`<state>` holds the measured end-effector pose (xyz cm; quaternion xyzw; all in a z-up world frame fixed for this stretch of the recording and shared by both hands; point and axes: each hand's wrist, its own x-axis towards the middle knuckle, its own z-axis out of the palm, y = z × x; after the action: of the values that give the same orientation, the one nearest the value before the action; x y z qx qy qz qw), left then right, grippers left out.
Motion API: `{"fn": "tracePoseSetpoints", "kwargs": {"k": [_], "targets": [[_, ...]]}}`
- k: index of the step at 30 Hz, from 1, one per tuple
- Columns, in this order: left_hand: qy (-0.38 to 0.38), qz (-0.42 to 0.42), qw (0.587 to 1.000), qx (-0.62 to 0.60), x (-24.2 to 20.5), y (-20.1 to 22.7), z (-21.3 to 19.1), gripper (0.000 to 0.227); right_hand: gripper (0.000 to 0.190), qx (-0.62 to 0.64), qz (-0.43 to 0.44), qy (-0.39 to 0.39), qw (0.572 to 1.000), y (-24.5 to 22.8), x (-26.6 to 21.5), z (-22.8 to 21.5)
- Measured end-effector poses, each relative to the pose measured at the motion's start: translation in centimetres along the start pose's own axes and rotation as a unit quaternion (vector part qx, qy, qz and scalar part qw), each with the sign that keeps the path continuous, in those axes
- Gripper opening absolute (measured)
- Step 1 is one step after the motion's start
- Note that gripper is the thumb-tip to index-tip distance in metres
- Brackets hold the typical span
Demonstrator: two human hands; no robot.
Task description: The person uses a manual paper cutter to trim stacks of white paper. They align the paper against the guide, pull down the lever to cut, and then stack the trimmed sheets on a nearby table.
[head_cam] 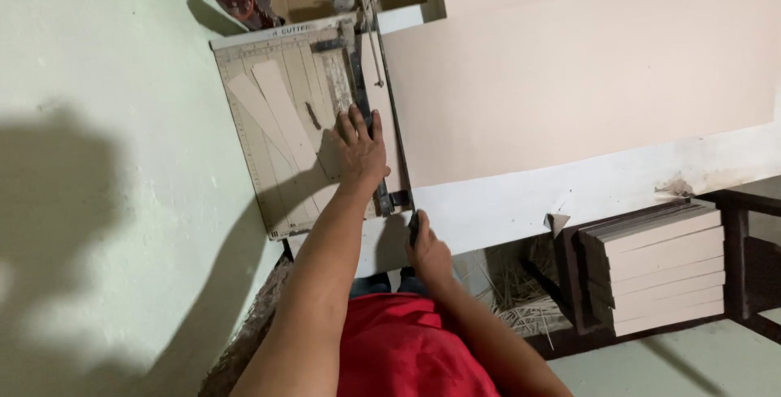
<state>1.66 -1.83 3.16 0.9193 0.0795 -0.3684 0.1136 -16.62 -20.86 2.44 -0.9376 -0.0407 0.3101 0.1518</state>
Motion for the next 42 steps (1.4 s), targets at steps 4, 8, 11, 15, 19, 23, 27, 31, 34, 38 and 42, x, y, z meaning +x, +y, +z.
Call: {"fn": "tracePoseSetpoints", "kwargs": {"k": [4, 8, 11, 15, 19, 23, 27, 31, 34, 38, 42], "targets": [[0.002, 0.011, 1.0, -0.004, -0.1, -0.1, 0.6, 0.126, 0.075, 0.029, -0.019, -0.043, 0.998, 0.6, -0.3, -0.7], [0.022, 0.02, 0.998, 0.063, -3.6, 0.9, -4.1, 0.117, 0.095, 0.187, 0.024, -0.15, 0.97, -6.8, -4.4, -18.1], [0.033, 0.093, 0.992, 0.074, -4.3, 0.7, -2.9, 0.095, 0.09, 0.301, 0.04, -0.203, 0.931, -5.8, -4.6, -24.1], [0.058, 0.194, 0.976, 0.085, -5.1, -0.9, -0.4, 0.06, 0.045, 0.447, 0.128, -0.153, 0.872, 1.1, 3.3, -17.4], [0.075, 0.331, 0.935, 0.105, -5.9, -2.0, 1.8, 0.013, 0.066, 0.686, 0.289, 0.061, 0.665, 10.3, 10.0, -11.0], [0.078, 0.358, 0.887, 0.281, -5.1, -7.7, 3.8, 0.013, 0.045, 0.765, 0.258, 0.087, 0.584, 12.1, 10.6, -13.0], [0.045, 0.31, 0.912, 0.265, -4.2, -13.0, 2.6, 0.016, 0.035, 0.752, 0.268, 0.082, 0.596, 11.9, 8.7, -12.4], [0.052, 0.19, 0.974, 0.108, -5.1, -10.5, -0.6, 0.039, 0.034, 0.704, 0.235, 0.023, 0.67, 10.1, 10.2, -9.8], [0.057, 0.126, 0.99, -0.008, -5.8, -6.4, -4.5, 0.063, 0.031, 0.677, 0.227, 0.011, 0.7, 9.3, 11.2, -9.6], [0.025, 0.068, 0.997, -0.027, -1.7, -1.5, -0.8, 0.118, 0.041, 0.596, 0.258, -0.021, 0.76, 8.9, 11.1, -10.8], [0.225, 0.029, 0.974, 0.016, 5.5, -1.6, 10.7, 0.153, 0.061, 0.381, 0.241, -0.152, 0.88, 6.8, 10.5, -12.6]]}}
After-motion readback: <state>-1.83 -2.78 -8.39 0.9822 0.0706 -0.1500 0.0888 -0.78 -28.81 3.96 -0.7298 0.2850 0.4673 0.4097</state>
